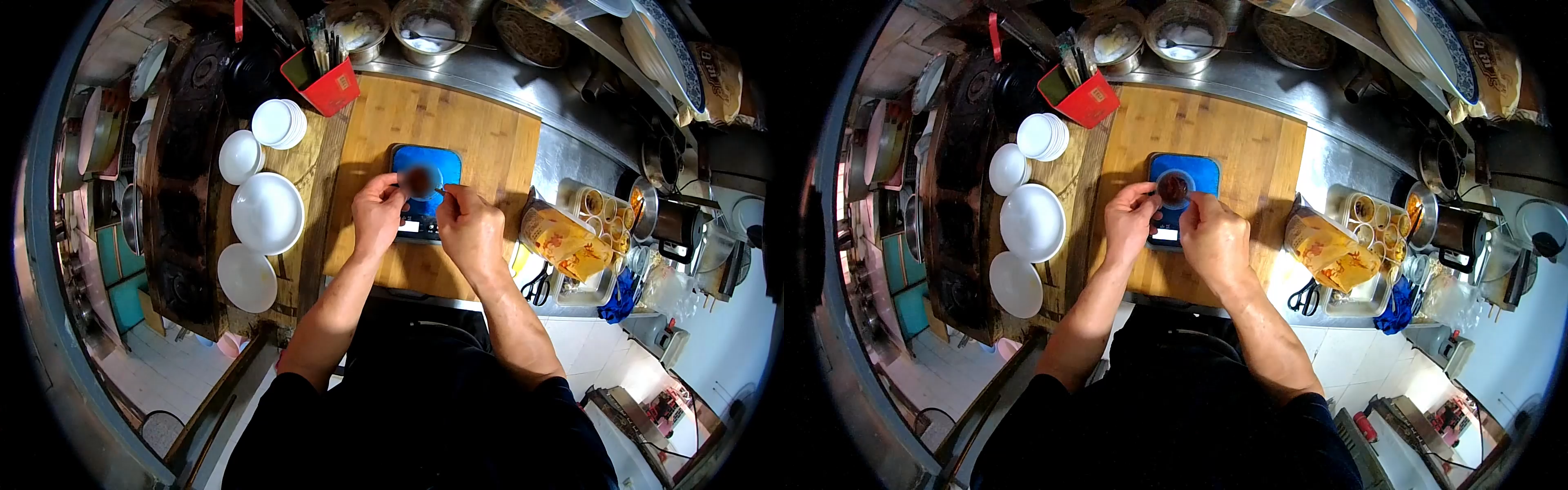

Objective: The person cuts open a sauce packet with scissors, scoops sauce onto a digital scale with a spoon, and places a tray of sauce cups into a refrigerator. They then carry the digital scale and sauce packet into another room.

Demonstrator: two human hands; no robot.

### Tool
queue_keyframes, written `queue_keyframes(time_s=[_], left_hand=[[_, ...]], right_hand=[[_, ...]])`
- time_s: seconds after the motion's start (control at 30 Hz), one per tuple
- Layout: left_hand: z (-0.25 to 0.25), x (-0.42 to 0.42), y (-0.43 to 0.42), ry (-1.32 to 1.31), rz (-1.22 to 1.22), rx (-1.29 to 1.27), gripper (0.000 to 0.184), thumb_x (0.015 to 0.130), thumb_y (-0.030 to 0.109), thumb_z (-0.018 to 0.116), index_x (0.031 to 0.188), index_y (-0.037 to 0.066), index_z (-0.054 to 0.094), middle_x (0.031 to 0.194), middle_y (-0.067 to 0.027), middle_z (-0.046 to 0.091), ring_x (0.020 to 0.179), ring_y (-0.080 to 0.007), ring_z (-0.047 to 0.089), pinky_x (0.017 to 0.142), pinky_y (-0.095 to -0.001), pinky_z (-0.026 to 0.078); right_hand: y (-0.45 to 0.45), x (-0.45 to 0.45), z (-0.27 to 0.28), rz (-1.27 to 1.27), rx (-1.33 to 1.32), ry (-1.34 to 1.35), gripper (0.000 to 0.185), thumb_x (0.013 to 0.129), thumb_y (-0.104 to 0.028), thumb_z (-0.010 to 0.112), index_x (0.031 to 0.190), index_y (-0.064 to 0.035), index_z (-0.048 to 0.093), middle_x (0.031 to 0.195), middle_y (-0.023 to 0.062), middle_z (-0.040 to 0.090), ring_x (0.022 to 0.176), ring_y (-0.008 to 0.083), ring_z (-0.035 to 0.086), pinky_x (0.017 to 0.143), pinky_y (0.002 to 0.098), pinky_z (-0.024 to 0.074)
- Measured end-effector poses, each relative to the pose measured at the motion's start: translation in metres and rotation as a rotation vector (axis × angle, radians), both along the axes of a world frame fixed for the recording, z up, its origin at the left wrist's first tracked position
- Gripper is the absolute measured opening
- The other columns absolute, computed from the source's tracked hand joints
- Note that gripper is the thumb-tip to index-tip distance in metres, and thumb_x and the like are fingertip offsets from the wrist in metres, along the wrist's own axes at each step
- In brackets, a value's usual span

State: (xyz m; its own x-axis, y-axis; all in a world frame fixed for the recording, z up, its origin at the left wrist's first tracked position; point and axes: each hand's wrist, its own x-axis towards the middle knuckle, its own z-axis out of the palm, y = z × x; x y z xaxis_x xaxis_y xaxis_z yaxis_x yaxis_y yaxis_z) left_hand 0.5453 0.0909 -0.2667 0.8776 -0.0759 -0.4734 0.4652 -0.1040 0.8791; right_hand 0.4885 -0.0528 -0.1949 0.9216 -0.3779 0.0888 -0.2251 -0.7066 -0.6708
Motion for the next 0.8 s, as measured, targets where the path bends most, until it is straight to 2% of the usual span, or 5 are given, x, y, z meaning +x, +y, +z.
queue_keyframes(time_s=[0.1, 0.17, 0.2, 0.27, 0.8], left_hand=[[0.001, 0.000, 0.000, -0.001, 0.001, -0.005, 0.016, 0.095, 0.011, 0.071, 0.111, 0.007, 0.073, 0.079, 0.0010, 0.069, 0.068, -0.0076, 0.066, 0.048, -0.0246, 0.051], [0.001, 0.000, -0.001, 0.001, 0.000, -0.009, 0.017, 0.095, 0.011, 0.072, 0.111, 0.007, 0.073, 0.080, 0.0009, 0.069, 0.068, -0.0076, 0.066, 0.048, -0.0246, 0.051], [0.000, 0.000, -0.001, 0.008, 0.007, -0.024, 0.018, 0.094, 0.012, 0.072, 0.111, 0.007, 0.073, 0.080, 0.0005, 0.069, 0.068, -0.0076, 0.066, 0.048, -0.0245, 0.051], [-0.003, 0.000, 0.000, 0.014, 0.013, -0.040, 0.019, 0.094, 0.012, 0.073, 0.112, 0.007, 0.073, 0.081, 0.0002, 0.069, 0.068, -0.0076, 0.066, 0.048, -0.0244, 0.051], [-0.002, -0.007, 0.031, 0.053, 0.063, -0.013, 0.023, 0.099, 0.014, 0.067, 0.120, 0.003, 0.067, 0.088, -0.0045, 0.071, 0.069, -0.0092, 0.066, 0.051, -0.0244, 0.051]], right_hand=[[-0.004, -0.002, -0.005, -0.011, 0.085, -0.041, 0.016, 0.092, -0.009, 0.069, 0.103, -0.0001, 0.074, 0.081, 0.0222, 0.073, 0.070, 0.0357, 0.074, 0.063, 0.0424, 0.0603], [-0.007, -0.002, 0.000, -0.104, 0.413, 0.094, 0.015, 0.095, -0.007, 0.067, 0.105, 0.0021, 0.075, 0.077, 0.0195, 0.073, 0.064, 0.0258, 0.075, 0.059, 0.0356, 0.0590], [-0.009, -0.003, 0.001, -0.106, 0.413, 0.093, 0.015, 0.095, -0.007, 0.067, 0.105, 0.0021, 0.075, 0.077, 0.0195, 0.073, 0.064, 0.0258, 0.075, 0.059, 0.0356, 0.0590], [-0.016, -0.004, 0.003, -0.131, 0.545, 0.148, 0.018, 0.102, -0.006, 0.061, 0.111, 0.0040, 0.073, 0.077, 0.0106, 0.072, 0.065, 0.0121, 0.071, 0.055, 0.0262, 0.0554], [-0.066, -0.033, 0.018, -0.373, 1.014, 0.038, 0.019, 0.104, -0.009, 0.062, 0.110, 0.0062, 0.071, 0.077, 0.0124, 0.071, 0.057, 0.0163, 0.066, 0.051, 0.0279, 0.0532]])
